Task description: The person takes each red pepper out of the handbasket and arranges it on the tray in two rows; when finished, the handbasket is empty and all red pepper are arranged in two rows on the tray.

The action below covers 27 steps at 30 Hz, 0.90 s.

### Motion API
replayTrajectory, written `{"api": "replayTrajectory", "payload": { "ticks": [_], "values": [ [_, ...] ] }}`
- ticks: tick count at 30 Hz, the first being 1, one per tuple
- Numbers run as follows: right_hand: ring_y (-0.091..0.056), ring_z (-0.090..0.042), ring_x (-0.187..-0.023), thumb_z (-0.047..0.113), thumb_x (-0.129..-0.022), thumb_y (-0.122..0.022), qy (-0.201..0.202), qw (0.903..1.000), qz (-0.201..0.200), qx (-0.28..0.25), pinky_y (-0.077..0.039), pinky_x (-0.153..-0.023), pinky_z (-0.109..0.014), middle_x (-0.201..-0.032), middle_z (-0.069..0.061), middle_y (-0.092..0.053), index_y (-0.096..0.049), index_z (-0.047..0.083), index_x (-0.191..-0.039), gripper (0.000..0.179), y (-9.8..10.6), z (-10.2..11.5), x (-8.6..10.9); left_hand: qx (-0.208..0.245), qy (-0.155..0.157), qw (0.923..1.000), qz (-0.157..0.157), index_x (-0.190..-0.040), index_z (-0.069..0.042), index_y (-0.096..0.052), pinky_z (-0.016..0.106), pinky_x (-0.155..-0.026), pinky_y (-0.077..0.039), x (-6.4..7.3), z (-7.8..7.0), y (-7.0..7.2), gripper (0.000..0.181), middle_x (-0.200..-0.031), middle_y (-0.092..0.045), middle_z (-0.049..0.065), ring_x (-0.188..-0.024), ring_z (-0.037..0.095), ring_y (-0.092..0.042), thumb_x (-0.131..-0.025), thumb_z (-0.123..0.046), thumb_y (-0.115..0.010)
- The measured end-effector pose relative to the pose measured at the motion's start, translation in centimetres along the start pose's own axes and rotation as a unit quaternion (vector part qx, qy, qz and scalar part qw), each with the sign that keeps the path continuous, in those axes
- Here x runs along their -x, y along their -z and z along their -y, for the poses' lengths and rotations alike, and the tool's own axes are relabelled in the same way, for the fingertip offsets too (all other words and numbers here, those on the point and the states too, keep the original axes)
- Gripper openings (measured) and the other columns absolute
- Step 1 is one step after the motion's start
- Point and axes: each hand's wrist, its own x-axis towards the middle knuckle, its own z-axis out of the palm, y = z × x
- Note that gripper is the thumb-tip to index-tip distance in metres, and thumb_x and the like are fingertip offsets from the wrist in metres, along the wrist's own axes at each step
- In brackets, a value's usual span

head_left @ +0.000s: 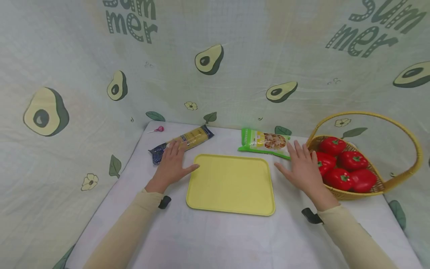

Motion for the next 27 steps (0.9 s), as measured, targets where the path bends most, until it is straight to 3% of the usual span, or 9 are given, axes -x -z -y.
{"api": "replayTrajectory", "payload": {
  "ticks": [9,19,27],
  "values": [
    [-0.021,-0.052,-0.145,0.052,-0.094,-0.066,-0.008,0.9999,-0.009,-0.012,-0.013,-0.117,-0.072,-0.16,-0.031,-0.024,-0.03,-0.002,-0.157,0.091,1.1,-0.7,1.0,0.044,-0.028,0.9986,0.013,-0.156,-0.001,-0.033,0.054,-0.122,-0.027,0.3,0.4,-0.2,0.096,-0.159,-0.034,0.023,-0.148,0.039,-0.031,-0.09,-0.063,-0.066],
    [-0.032,-0.054,-0.138,0.047,-0.094,-0.068,-0.008,0.9986,-0.028,-0.043,-0.031,-0.109,-0.074,-0.155,-0.033,-0.031,-0.034,-0.005,-0.154,0.087,2.0,-1.6,1.8,0.097,-0.005,0.9939,0.051,-0.149,-0.004,-0.044,0.053,-0.114,-0.041,0.5,1.0,-1.1,0.079,-0.151,-0.047,0.018,-0.139,0.036,-0.046,-0.092,-0.052,-0.071],
    [-0.03,-0.053,-0.138,0.048,-0.094,-0.068,-0.042,0.9965,-0.019,-0.069,-0.036,-0.101,-0.077,-0.154,-0.031,-0.031,-0.032,-0.001,-0.156,0.087,2.5,-3.1,2.2,0.15,-0.012,0.9852,0.081,-0.143,-0.001,-0.049,0.05,-0.111,-0.045,0.8,1.5,-2.0,0.073,-0.142,-0.056,0.017,-0.131,0.034,-0.054,-0.091,-0.044,-0.076]
  ]
}}
